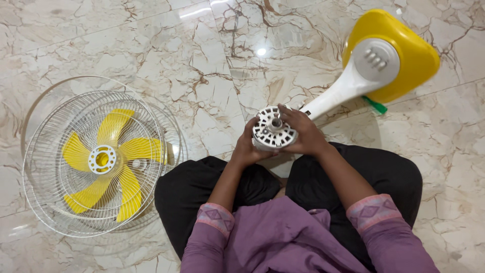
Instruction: The person assembles a yellow and white pedestal fan on a tiled floor. They attach the motor housing to the stand, secure the rear grille, mount the fan blade onto the motor shaft, and tighten the blade nut by hand.
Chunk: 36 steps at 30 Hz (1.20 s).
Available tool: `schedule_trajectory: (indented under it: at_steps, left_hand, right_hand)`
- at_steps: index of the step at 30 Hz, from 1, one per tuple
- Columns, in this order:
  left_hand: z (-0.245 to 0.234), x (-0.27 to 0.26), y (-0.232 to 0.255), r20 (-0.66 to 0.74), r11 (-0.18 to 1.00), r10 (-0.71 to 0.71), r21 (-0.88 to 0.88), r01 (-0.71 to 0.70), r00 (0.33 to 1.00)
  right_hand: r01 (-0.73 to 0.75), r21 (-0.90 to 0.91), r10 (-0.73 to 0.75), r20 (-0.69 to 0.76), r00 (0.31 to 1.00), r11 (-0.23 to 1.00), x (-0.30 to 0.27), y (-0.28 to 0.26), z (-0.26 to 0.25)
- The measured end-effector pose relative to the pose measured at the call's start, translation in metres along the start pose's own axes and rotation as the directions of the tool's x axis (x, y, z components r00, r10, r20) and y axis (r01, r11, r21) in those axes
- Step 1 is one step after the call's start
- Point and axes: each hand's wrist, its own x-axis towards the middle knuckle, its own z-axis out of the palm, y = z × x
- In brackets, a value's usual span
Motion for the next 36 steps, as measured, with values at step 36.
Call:
schedule_trajectory:
  at_steps: [36]
  left_hand:
    - [0.036,-0.014,0.022,-0.021,0.941,-0.143,-0.313,0.129,0.99]
  right_hand:
    - [-0.283,-0.259,0.333,0.176,0.926,0.923,0.022,-0.014,-0.007]
